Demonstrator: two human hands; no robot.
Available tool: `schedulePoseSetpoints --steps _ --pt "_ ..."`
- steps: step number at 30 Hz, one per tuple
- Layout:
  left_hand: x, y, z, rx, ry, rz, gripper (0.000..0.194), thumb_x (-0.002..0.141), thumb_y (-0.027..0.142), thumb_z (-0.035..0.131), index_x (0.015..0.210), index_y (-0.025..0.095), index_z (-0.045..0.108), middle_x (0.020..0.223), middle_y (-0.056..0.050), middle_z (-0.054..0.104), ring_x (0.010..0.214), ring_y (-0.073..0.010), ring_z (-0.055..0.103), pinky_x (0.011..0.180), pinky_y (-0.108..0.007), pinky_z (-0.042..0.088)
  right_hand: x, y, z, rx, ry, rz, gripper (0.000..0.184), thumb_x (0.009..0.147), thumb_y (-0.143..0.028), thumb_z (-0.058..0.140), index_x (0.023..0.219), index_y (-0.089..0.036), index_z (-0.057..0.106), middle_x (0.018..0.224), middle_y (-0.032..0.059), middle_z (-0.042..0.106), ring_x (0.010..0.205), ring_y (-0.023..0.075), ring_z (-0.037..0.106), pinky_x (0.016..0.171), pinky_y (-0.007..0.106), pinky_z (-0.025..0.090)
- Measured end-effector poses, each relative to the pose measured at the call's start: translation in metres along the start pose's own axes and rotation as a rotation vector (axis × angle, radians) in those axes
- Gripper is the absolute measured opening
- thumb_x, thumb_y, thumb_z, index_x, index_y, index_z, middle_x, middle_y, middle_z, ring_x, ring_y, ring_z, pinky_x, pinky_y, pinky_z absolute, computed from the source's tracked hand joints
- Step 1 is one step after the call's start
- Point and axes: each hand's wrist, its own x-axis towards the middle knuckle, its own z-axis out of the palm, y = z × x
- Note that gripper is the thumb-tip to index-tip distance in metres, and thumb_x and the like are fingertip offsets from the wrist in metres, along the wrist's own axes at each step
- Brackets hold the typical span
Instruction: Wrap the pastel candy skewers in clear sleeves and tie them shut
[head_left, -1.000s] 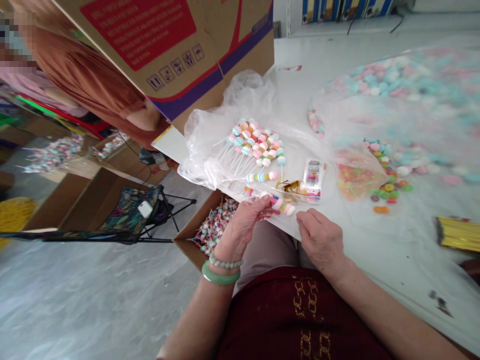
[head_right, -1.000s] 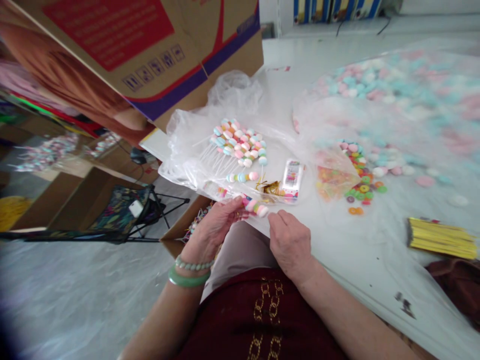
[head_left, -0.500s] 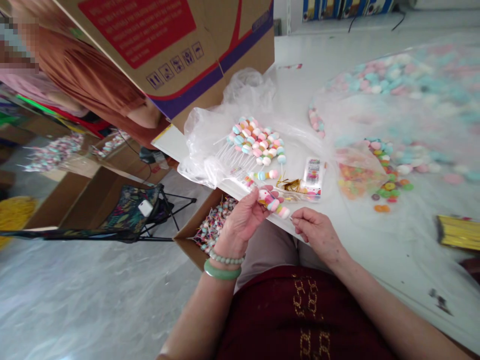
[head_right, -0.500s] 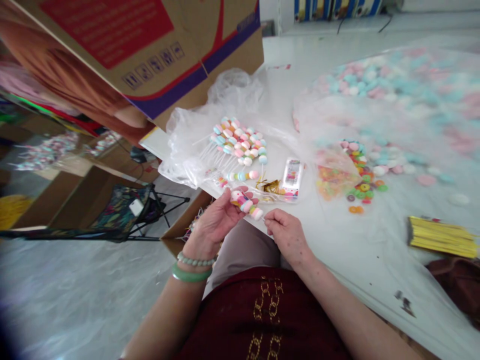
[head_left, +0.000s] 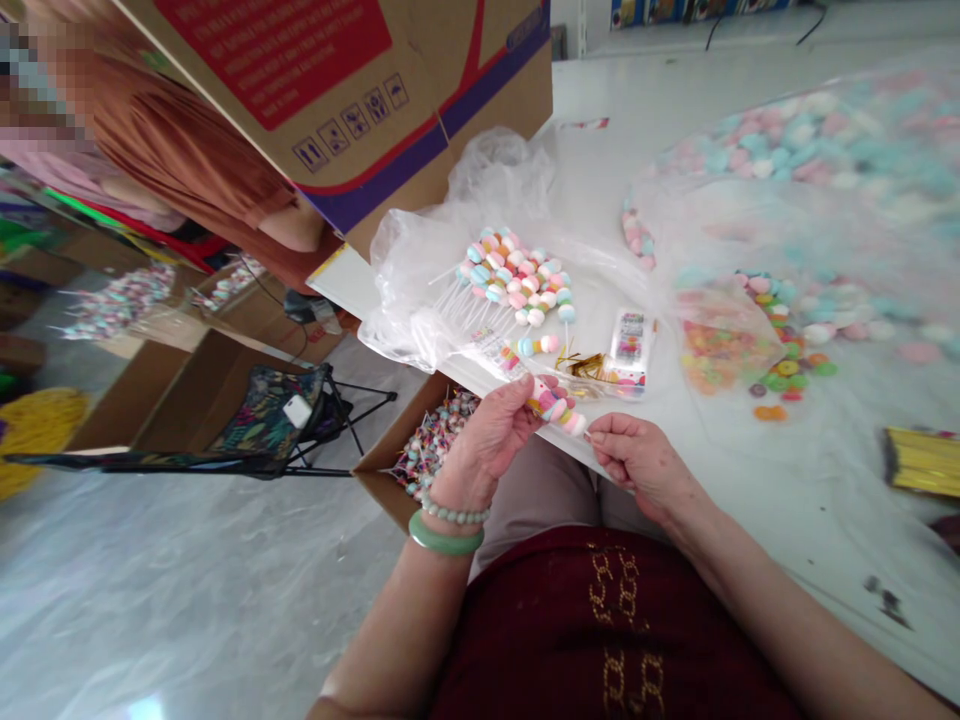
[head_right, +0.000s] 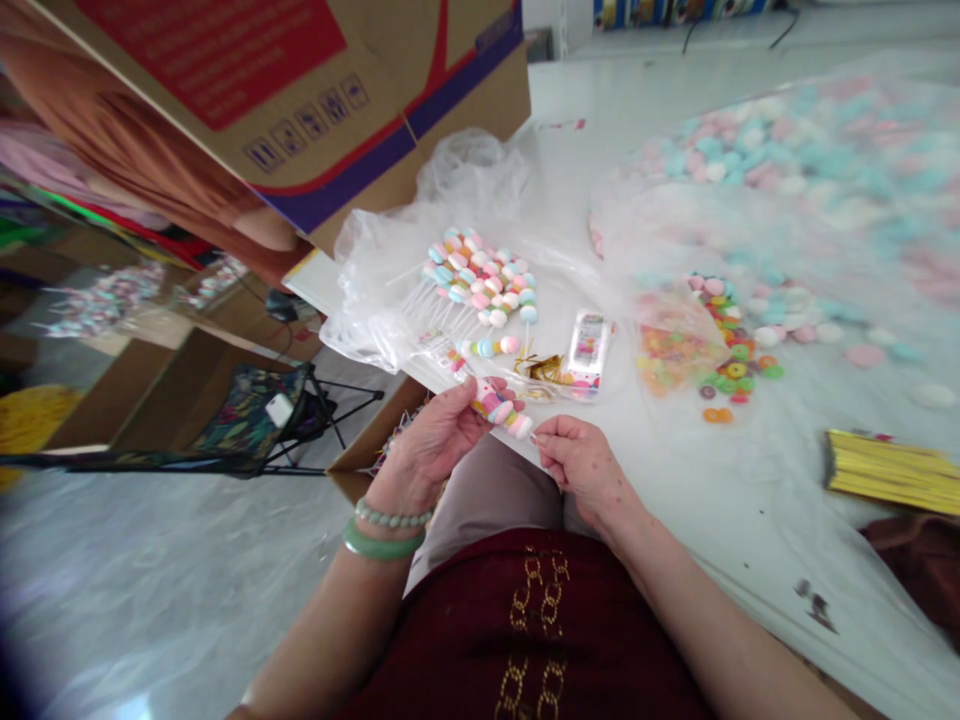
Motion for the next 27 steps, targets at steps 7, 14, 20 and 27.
schedulePoseSetpoints --steps 7,14,20,27 --pt "-0.002 -0.003 0.010 -0.051 -0.007 0.000 0.031 0.076 0.037 0.072 0.092 0.011 0.068 0.087 -0.010 0.072 0.087 -0.0228 0.069 0.082 -0.033 0.055 -0.001 0.009 0.006 -0.425 0.127 -0.342 0.014 0.078 -0.031 0.053 0.069 -0.021 0.058 0.053 -0.0044 0.051 0.050 0.0121 0.045 0.049 0.024 0.034" --pt "-0.002 -0.002 0.006 -0.069 0.033 -0.054 0.029 0.080 0.035 0.069 0.093 0.010 0.067 0.088 -0.010 0.071 0.085 -0.0203 0.069 0.081 -0.032 0.055 -0.005 0.013 -0.005 -1.048 0.204 -0.812 0.023 0.091 -0.021 0.042 0.081 -0.021 0.062 0.080 0.0047 0.066 0.075 0.0169 0.059 0.070 0.027 0.042" --pt "0.004 -0.007 0.006 -0.066 0.130 0.118 0.022 0.075 0.024 0.073 0.094 0.012 0.068 0.090 -0.007 0.071 0.087 -0.0185 0.068 0.085 -0.031 0.054 -0.004 0.017 -0.003 -1.081 0.118 -0.800 0.020 0.089 -0.019 0.043 0.084 -0.021 0.063 0.079 0.0036 0.065 0.074 0.0172 0.060 0.070 0.027 0.042" --pt "0.003 0.003 0.018 -0.076 0.103 0.146 0.027 0.077 0.024 0.072 0.101 0.015 0.066 0.089 -0.006 0.070 0.082 -0.0181 0.069 0.076 -0.029 0.055 -0.005 0.005 0.000 -0.872 0.196 -0.663 0.012 0.085 -0.023 0.050 0.084 -0.024 0.063 0.069 -0.0019 0.064 0.065 0.0166 0.059 0.065 0.027 0.042"
